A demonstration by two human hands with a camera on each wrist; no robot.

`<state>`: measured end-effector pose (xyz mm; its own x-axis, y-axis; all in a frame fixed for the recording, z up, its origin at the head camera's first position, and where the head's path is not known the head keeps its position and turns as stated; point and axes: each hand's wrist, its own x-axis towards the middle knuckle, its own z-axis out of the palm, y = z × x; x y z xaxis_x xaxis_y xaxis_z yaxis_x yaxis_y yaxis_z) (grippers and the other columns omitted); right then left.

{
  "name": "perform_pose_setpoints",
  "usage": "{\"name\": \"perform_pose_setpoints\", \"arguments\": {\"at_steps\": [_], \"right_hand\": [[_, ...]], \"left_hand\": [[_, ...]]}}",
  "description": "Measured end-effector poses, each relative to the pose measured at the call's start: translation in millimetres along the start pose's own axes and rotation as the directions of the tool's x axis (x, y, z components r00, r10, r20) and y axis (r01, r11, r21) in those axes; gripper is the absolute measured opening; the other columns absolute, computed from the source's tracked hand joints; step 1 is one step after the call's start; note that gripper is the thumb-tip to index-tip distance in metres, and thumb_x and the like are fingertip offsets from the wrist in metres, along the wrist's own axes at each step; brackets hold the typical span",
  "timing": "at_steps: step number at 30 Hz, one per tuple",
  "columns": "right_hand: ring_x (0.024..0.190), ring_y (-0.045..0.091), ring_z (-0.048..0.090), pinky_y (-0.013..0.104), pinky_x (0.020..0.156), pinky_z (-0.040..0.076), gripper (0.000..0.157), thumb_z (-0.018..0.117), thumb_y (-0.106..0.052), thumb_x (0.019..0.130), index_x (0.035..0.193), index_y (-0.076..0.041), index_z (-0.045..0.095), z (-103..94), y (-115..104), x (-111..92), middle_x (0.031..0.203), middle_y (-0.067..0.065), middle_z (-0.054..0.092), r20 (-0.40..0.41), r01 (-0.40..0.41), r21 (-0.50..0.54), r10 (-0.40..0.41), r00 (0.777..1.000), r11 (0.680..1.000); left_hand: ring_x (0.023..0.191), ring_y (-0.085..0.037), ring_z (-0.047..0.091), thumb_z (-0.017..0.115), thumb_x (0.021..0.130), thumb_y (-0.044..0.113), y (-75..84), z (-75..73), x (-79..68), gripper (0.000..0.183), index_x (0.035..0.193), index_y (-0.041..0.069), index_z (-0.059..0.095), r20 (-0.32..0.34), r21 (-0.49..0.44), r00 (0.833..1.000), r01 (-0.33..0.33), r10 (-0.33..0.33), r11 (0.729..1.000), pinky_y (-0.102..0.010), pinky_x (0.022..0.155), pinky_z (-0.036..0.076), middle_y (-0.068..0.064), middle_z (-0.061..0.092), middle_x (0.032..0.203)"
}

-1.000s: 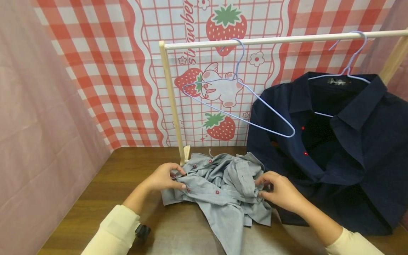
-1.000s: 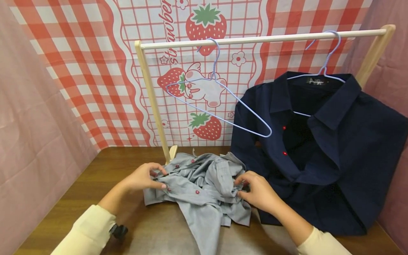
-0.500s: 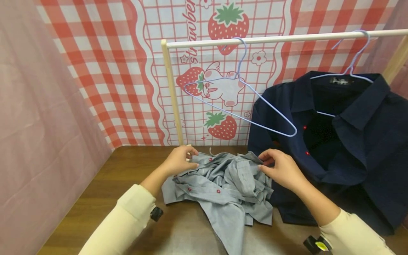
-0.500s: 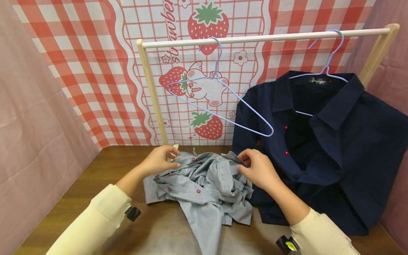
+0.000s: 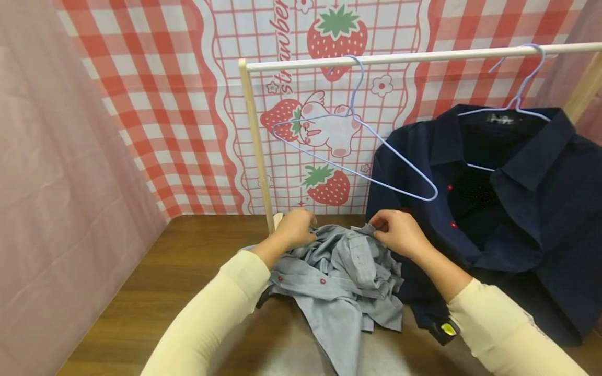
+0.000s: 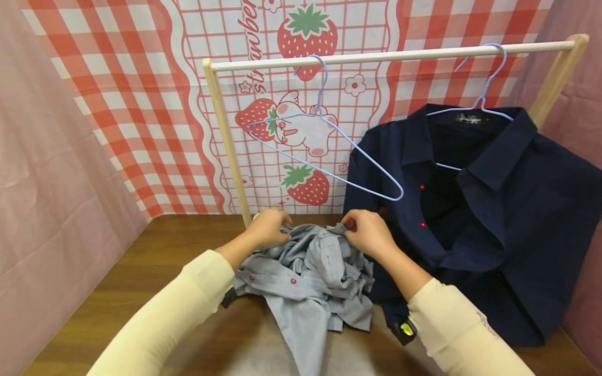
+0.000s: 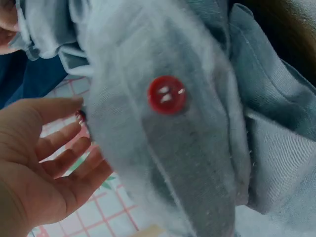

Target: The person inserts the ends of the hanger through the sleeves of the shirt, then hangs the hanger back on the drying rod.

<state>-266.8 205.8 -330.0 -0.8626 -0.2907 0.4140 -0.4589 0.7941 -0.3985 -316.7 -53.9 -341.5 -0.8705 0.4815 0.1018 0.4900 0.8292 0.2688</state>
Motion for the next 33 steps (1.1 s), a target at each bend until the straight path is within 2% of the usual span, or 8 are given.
{"name": "perform_pose_setpoints", "arguments": {"at_steps": [4, 7, 12, 20, 23, 27, 30, 33], "right_hand": [[0.063, 0.017, 0.055, 0.035, 0.06, 0.045, 0.008, 0.07, 0.003, 0.075, 0.078, -0.005, 0.069, 1.3, -0.4, -0.9, 0.067, 0.001, 0.061, -0.044, 0.023, -0.02, -0.024, 0.999, 1.0], [0.064, 0.018, 0.055, 0.036, 0.061, 0.046, 0.01, 0.068, 0.004, 0.075, 0.077, -0.006, 0.069, -2.2, -2.8, -3.5, 0.069, 0.002, 0.062, -0.081, 0.039, -0.023, -0.041, 0.996, 0.999], [0.069, 0.019, 0.059, 0.039, 0.063, 0.049, 0.013, 0.068, 0.007, 0.077, 0.079, -0.005, 0.069, -12.6, -4.2, -11.2, 0.078, 0.008, 0.065, -0.154, 0.123, -0.007, -0.123, 0.98, 0.992], [0.07, 0.006, 0.056, 0.011, 0.065, 0.046, 0.032, 0.07, 0.022, 0.068, 0.08, -0.008, 0.07, -31.9, 10.9, -25.6, 0.081, -0.002, 0.065, -0.256, 0.358, 0.006, -0.345, 0.903, 0.934], [0.07, 0.007, 0.057, 0.01, 0.066, 0.045, 0.034, 0.07, 0.021, 0.065, 0.079, -0.01, 0.07, -36.3, 15.8, -29.3, 0.082, -0.004, 0.065, -0.245, 0.395, -0.041, -0.392, 0.887, 0.918], [0.073, 0.017, 0.06, 0.026, 0.066, 0.049, 0.031, 0.069, 0.017, 0.062, 0.077, -0.011, 0.07, -36.6, 19.6, -29.7, 0.082, -0.003, 0.064, -0.179, 0.444, -0.166, -0.469, 0.865, 0.881], [0.074, 0.02, 0.059, 0.036, 0.062, 0.052, 0.028, 0.07, 0.016, 0.061, 0.075, -0.008, 0.069, -32.5, 22.8, -29.6, 0.081, 0.0, 0.063, -0.117, 0.494, -0.255, -0.534, 0.837, 0.831], [0.07, 0.018, 0.056, 0.037, 0.058, 0.051, 0.028, 0.072, 0.015, 0.058, 0.072, -0.008, 0.068, -26.8, 27.1, -30.5, 0.078, 0.001, 0.06, -0.065, 0.522, -0.315, -0.566, 0.821, 0.793]], "left_hand": [[0.094, -0.019, 0.063, 0.064, 0.079, -0.001, 0.0, 6.0, 6.1, 0.023, 0.099, 0.008, 0.071, -0.011, 0.079, 1.0, 0.025, -0.024, 0.997, -0.031, 0.079, 0.052, -0.003, 0.069, 0.1], [0.096, -0.019, 0.065, 0.06, 0.077, -0.005, -2.2, 4.3, 5.0, 0.027, 0.097, 0.008, 0.073, -0.022, 0.057, 0.999, 0.037, -0.036, 0.998, -0.032, 0.079, 0.054, -0.002, 0.07, 0.1], [0.082, -0.018, 0.067, 0.06, 0.077, -0.002, -13.8, -5.4, -6.8, 0.026, 0.097, 0.007, 0.075, -0.137, -0.005, 0.99, 0.022, -0.022, 1.0, -0.033, 0.073, 0.055, -0.003, 0.072, 0.095], [0.06, -0.012, 0.052, 0.064, 0.076, 0.001, -45.7, -22.3, -38.7, 0.014, 0.085, 0.005, 0.073, -0.384, -0.141, 0.921, 0.003, -0.057, 0.99, -0.03, 0.059, 0.048, -0.002, 0.067, 0.073], [0.058, -0.012, 0.052, 0.064, 0.075, 0.001, -57.7, -28.0, -49.9, 0.014, 0.085, 0.005, 0.074, -0.447, -0.181, 0.892, -0.011, -0.072, 0.983, -0.03, 0.058, 0.046, -0.002, 0.066, 0.07], [0.059, -0.012, 0.052, 0.065, 0.074, -0.001, -70.4, -34.5, -65.8, 0.014, 0.084, 0.004, 0.074, -0.491, -0.177, 0.869, -0.03, -0.062, 0.984, -0.032, 0.059, 0.045, -0.003, 0.065, 0.071], [0.06, -0.013, 0.051, 0.066, 0.074, 0.001, -76.7, -37.8, -76.8, 0.013, 0.083, 0.005, 0.074, -0.487, -0.153, 0.872, -0.031, -0.049, 0.988, -0.033, 0.059, 0.044, -0.002, 0.063, 0.07], [0.061, -0.013, 0.05, 0.067, 0.075, 0.002, -82.3, -39.1, -86.7, 0.01, 0.082, 0.005, 0.073, -0.456, -0.138, 0.889, -0.015, -0.05, 0.99, -0.033, 0.06, 0.044, -0.001, 0.062, 0.069]]}}
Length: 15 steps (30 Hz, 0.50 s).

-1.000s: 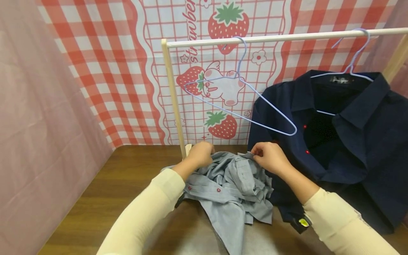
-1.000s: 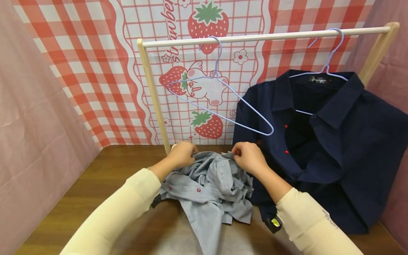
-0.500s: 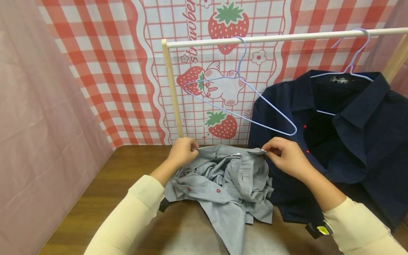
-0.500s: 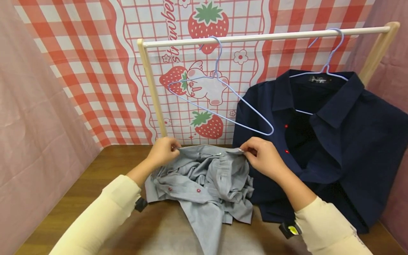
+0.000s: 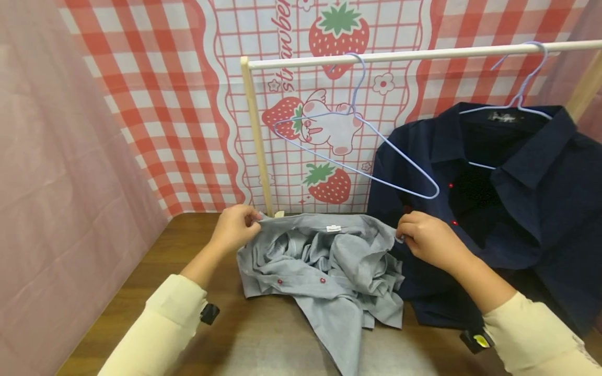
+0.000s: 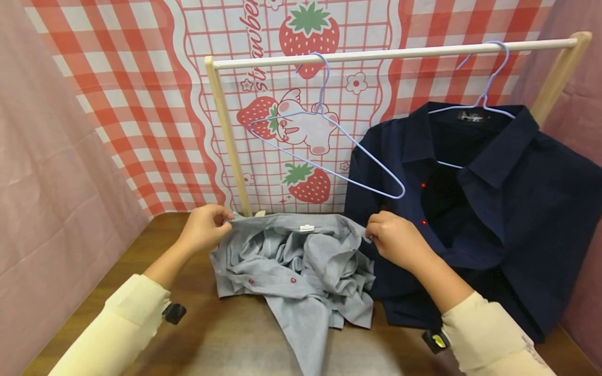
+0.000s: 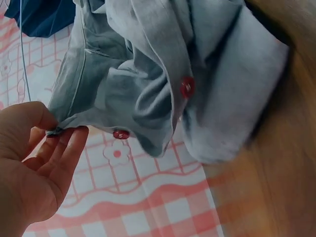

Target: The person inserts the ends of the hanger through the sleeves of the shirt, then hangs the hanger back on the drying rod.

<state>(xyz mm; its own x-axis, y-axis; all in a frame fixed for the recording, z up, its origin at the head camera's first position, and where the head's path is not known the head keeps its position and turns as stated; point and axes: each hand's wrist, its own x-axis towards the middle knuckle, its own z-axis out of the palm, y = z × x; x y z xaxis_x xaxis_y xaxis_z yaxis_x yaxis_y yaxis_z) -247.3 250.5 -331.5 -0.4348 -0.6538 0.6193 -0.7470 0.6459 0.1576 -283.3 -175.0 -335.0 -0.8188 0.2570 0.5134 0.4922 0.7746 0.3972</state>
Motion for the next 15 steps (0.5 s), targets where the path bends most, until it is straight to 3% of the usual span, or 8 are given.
{"name": "perform_pose_setpoints", "arguments": {"at_steps": [6, 10, 15], "right_hand": [[0.066, 0.015, 0.051, 0.033, 0.054, 0.048, 0.028, 0.07, 0.015, 0.059, 0.065, -0.011, 0.062, 13.2, 6.2, -6.5, 0.073, -0.003, 0.054, 0.086, 0.024, -0.059, -0.018, 0.996, 0.998], [0.064, 0.014, 0.05, 0.032, 0.054, 0.047, 0.028, 0.065, 0.016, 0.062, 0.063, -0.012, 0.06, 21.6, 8.7, -7.2, 0.069, -0.004, 0.05, 0.156, 0.021, -0.073, -0.009, 0.988, 0.997], [0.061, 0.013, 0.05, 0.034, 0.055, 0.046, 0.031, 0.068, 0.015, 0.066, 0.061, -0.013, 0.057, 26.7, 6.2, -1.0, 0.066, -0.005, 0.047, 0.265, -0.015, -0.059, 0.03, 0.964, 0.998]], "left_hand": [[0.06, -0.011, 0.051, 0.069, 0.074, 0.002, -14.3, -5.0, -11.0, 0.007, 0.08, 0.006, 0.07, 0.125, 0.045, 0.992, 0.013, -0.018, 0.999, -0.033, 0.059, 0.046, 0.002, 0.061, 0.067], [0.057, -0.009, 0.048, 0.068, 0.07, -0.001, -23.2, -1.2, -14.0, 0.008, 0.075, 0.006, 0.067, 0.201, 0.036, 0.979, -0.04, 0.032, 0.999, -0.03, 0.056, 0.044, 0.004, 0.057, 0.061], [0.058, -0.008, 0.048, 0.068, 0.068, -0.003, -26.7, 4.5, -14.4, 0.012, 0.078, 0.005, 0.066, 0.297, 0.026, 0.951, -0.1, 0.087, 0.995, -0.028, 0.056, 0.044, 0.005, 0.055, 0.062]]}}
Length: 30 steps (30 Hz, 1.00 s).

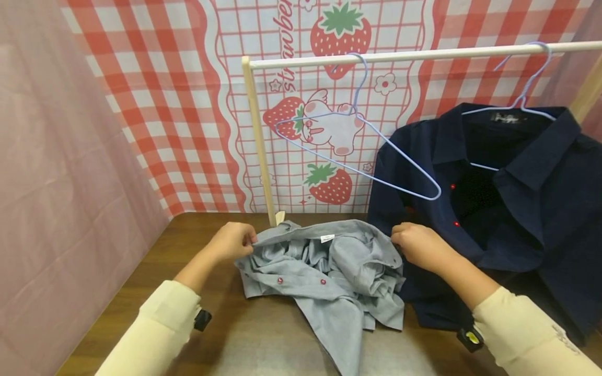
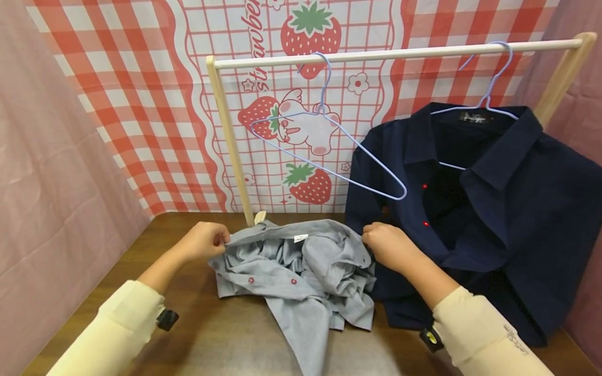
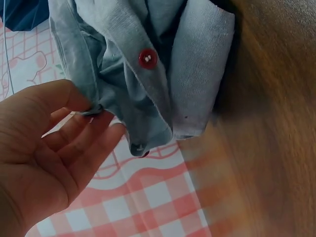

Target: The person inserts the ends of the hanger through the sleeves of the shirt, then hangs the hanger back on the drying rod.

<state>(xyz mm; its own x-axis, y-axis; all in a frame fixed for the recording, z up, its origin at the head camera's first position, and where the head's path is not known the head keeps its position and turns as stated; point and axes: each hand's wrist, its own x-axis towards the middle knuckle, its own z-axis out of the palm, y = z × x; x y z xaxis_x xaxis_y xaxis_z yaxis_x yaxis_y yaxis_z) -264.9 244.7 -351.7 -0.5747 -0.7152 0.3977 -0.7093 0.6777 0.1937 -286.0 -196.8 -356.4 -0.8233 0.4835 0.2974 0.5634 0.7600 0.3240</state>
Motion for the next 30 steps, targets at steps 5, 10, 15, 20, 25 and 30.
{"name": "perform_pose_setpoints", "arguments": {"at_steps": [5, 10, 15, 20, 25, 30], "right_hand": [[0.066, 0.017, 0.054, 0.038, 0.059, 0.048, 0.026, 0.062, 0.017, 0.066, 0.068, -0.009, 0.061, -6.4, -6.6, 9.4, 0.071, -0.001, 0.054, 0.099, -0.14, 0.042, 0.136, 0.986, 0.989], [0.078, 0.028, 0.064, 0.046, 0.071, 0.052, 0.015, 0.057, 0.007, 0.082, 0.088, 0.0, 0.069, -11.7, -12.2, 18.8, 0.084, 0.011, 0.066, 0.038, -0.309, 0.145, 0.307, 0.951, 0.94], [0.074, 0.024, 0.063, 0.044, 0.067, 0.052, 0.03, 0.069, -0.023, 0.089, 0.098, 0.005, 0.068, -16.5, -13.4, 22.4, 0.084, 0.011, 0.068, 0.128, -0.449, 0.295, 0.43, 0.893, 0.843], [0.075, 0.024, 0.063, 0.043, 0.068, 0.052, 0.04, 0.078, -0.02, 0.076, 0.101, 0.007, 0.065, -15.9, -10.7, 18.5, 0.083, 0.011, 0.068, 0.253, -0.485, 0.313, 0.421, 0.871, 0.816], [0.066, 0.021, 0.058, 0.04, 0.06, 0.048, 0.019, 0.072, -0.001, 0.07, 0.088, 0.002, 0.068, -14.0, -9.4, 14.4, 0.074, 0.005, 0.064, 0.159, -0.478, 0.282, 0.451, 0.878, 0.832], [0.061, 0.022, 0.052, 0.042, 0.056, 0.044, 0.012, 0.066, 0.005, 0.07, 0.08, -0.001, 0.067, -17.1, -8.2, 13.2, 0.07, 0.006, 0.058, -0.04, -0.443, 0.217, 0.462, 0.886, 0.87]], "left_hand": [[0.063, -0.012, 0.052, 0.068, 0.066, -0.001, 6.1, 0.8, 4.9, 0.022, 0.087, 0.005, 0.069, 0.071, 0.066, 0.997, 0.004, -0.008, 0.998, -0.032, 0.059, 0.047, 0.002, 0.058, 0.07], [0.079, -0.02, 0.057, 0.075, 0.067, 0.006, 16.9, 1.3, 9.6, 0.032, 0.098, 0.009, 0.073, 0.101, 0.156, 0.993, 0.04, -0.057, 0.987, -0.038, 0.065, 0.05, -0.007, 0.06, 0.097], [0.089, -0.024, 0.061, 0.08, 0.068, 0.011, 23.4, 5.4, 15.2, 0.036, 0.103, 0.006, 0.072, 0.063, 0.138, 0.998, -0.014, 0.005, 0.99, -0.041, 0.075, 0.052, -0.008, 0.063, 0.105], [0.076, -0.019, 0.061, 0.076, 0.073, 0.007, 24.0, 11.6, 18.8, 0.022, 0.095, 0.006, 0.072, 0.027, 0.145, 0.998, -0.059, 0.056, 0.988, -0.038, 0.068, 0.051, -0.003, 0.065, 0.084], [0.065, -0.014, 0.055, 0.069, 0.074, 0.002, 22.3, 13.6, 20.4, 0.015, 0.088, 0.007, 0.073, -0.059, 0.153, 0.997, -0.048, 0.058, 0.987, -0.034, 0.058, 0.048, 0.0, 0.063, 0.073], [0.066, -0.015, 0.056, 0.068, 0.073, 0.002, 20.9, 6.4, 19.5, 0.016, 0.085, 0.01, 0.072, -0.162, 0.153, 0.986, -0.001, 0.026, 0.988, -0.036, 0.06, 0.048, 0.0, 0.062, 0.075]]}}
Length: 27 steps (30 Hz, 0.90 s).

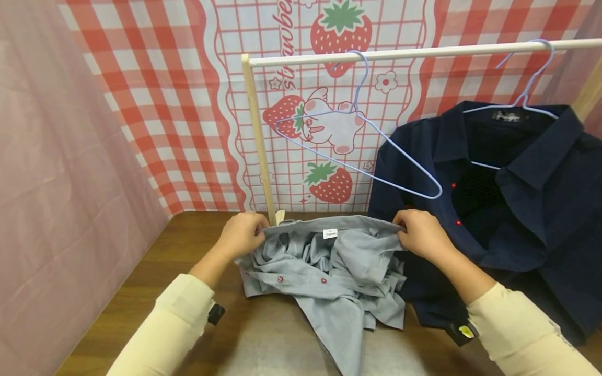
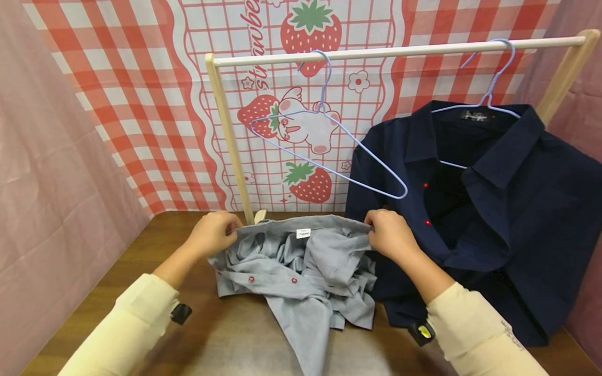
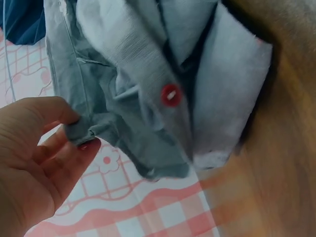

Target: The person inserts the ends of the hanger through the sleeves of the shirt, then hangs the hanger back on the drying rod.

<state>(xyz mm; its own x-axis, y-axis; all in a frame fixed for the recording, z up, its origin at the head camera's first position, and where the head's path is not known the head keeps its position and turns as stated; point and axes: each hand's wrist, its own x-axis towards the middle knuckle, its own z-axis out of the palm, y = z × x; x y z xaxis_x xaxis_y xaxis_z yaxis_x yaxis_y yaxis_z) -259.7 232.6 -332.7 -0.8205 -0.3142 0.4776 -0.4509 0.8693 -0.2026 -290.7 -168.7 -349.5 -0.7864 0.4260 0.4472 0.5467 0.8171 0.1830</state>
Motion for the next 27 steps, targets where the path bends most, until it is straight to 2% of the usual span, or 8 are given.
{"name": "perform_pose_setpoints", "arguments": {"at_steps": [4, 8, 11, 15, 16, 18, 22, 27], "right_hand": [[0.063, 0.025, 0.053, 0.045, 0.057, 0.044, 0.012, 0.067, 0.009, 0.071, 0.079, 0.0, 0.066, 0.9, 0.7, 0.5, 0.073, 0.01, 0.058, -0.149, 0.054, -0.029, -0.058, 0.987, 0.998], [0.063, 0.021, 0.052, 0.041, 0.056, 0.044, 0.015, 0.069, 0.009, 0.072, 0.08, -0.002, 0.066, 3.8, -2.7, -0.4, 0.074, 0.008, 0.058, -0.169, 0.113, -0.004, -0.112, 0.979, 0.994], [0.064, 0.016, 0.053, 0.038, 0.058, 0.045, 0.016, 0.071, 0.008, 0.072, 0.081, -0.005, 0.066, 4.0, -7.9, -4.4, 0.074, 0.003, 0.059, -0.075, 0.134, 0.07, -0.129, 0.989, 0.988], [0.07, 0.012, 0.058, 0.035, 0.064, 0.049, 0.014, 0.077, -0.009, 0.08, 0.089, -0.006, 0.067, 3.5, -18.1, -13.4, 0.078, -0.002, 0.063, 0.129, 0.088, 0.185, -0.113, 0.985, 0.979], [0.072, 0.012, 0.058, 0.035, 0.065, 0.05, 0.02, 0.078, -0.017, 0.081, 0.094, -0.005, 0.067, 4.3, -21.6, -16.1, 0.081, -0.001, 0.063, 0.178, 0.072, 0.193, -0.107, 0.978, 0.979], [0.081, 0.019, 0.062, 0.039, 0.072, 0.052, 0.048, 0.079, -0.036, 0.081, 0.106, 0.002, 0.065, 7.5, -29.7, -21.8, 0.092, 0.007, 0.066, 0.264, 0.049, 0.176, -0.095, 0.96, 0.983], [0.099, 0.036, 0.061, 0.049, 0.085, 0.05, 0.095, 0.086, -0.053, 0.065, 0.123, 0.015, 0.054, 21.6, -46.0, -32.5, 0.111, 0.026, 0.062, 0.344, 0.078, 0.066, -0.096, 0.934, 0.995], [0.106, 0.043, 0.058, 0.051, 0.089, 0.048, 0.107, 0.094, -0.047, 0.053, 0.126, 0.018, 0.048, 41.3, -54.0, -39.3, 0.117, 0.031, 0.057, 0.342, 0.117, -0.049, -0.093, 0.935, 0.992]], "left_hand": [[0.067, -0.017, 0.055, 0.068, 0.073, 0.003, -0.7, -9.7, -0.7, 0.014, 0.084, 0.009, 0.072, -0.059, -0.001, 0.997, 0.04, -0.04, 0.999, -0.038, 0.06, 0.047, -0.002, 0.061, 0.075], [0.063, -0.017, 0.052, 0.068, 0.072, 0.006, -1.2, -18.7, -2.6, 0.011, 0.082, 0.009, 0.07, -0.039, -0.033, 0.996, 0.081, -0.082, 0.996, -0.035, 0.056, 0.044, -0.001, 0.059, 0.072], [0.06, -0.014, 0.05, 0.069, 0.07, 0.007, -2.5, -22.2, -5.3, 0.009, 0.079, 0.01, 0.069, 0.038, -0.087, 0.995, 0.093, -0.09, 0.992, -0.033, 0.055, 0.043, 0.002, 0.056, 0.067], [0.06, -0.012, 0.05, 0.072, 0.07, 0.006, -4.1, -20.4, -10.9, 0.01, 0.079, 0.008, 0.067, 0.164, -0.161, 0.985, 0.077, -0.05, 0.984, -0.031, 0.057, 0.044, 0.003, 0.055, 0.065], [0.061, -0.011, 0.05, 0.072, 0.07, 0.005, -3.9, -18.9, -12.5, 0.011, 0.08, 0.008, 0.067, 0.19, -0.171, 0.981, 0.069, -0.035, 0.983, -0.031, 0.058, 0.045, 0.004, 0.055, 0.065], [0.062, -0.01, 0.05, 0.073, 0.07, 0.004, -2.9, -14.1, -15.3, 0.013, 0.081, 0.007, 0.066, 0.231, -0.188, 0.973, 0.052, -0.008, 0.981, -0.03, 0.059, 0.045, 0.004, 0.056, 0.067], [0.064, -0.009, 0.051, 0.071, 0.068, 0.003, 1.6, -2.7, -18.7, 0.015, 0.082, 0.007, 0.066, 0.261, -0.196, 0.965, 0.02, 0.033, 0.98, -0.029, 0.059, 0.046, 0.004, 0.057, 0.068], [0.062, -0.008, 0.049, 0.071, 0.066, 0.002, 7.1, 7.8, -20.8, 0.017, 0.08, 0.007, 0.065, 0.269, -0.192, 0.962, 0.001, 0.052, 0.981, -0.028, 0.059, 0.045, 0.005, 0.054, 0.066]]}}
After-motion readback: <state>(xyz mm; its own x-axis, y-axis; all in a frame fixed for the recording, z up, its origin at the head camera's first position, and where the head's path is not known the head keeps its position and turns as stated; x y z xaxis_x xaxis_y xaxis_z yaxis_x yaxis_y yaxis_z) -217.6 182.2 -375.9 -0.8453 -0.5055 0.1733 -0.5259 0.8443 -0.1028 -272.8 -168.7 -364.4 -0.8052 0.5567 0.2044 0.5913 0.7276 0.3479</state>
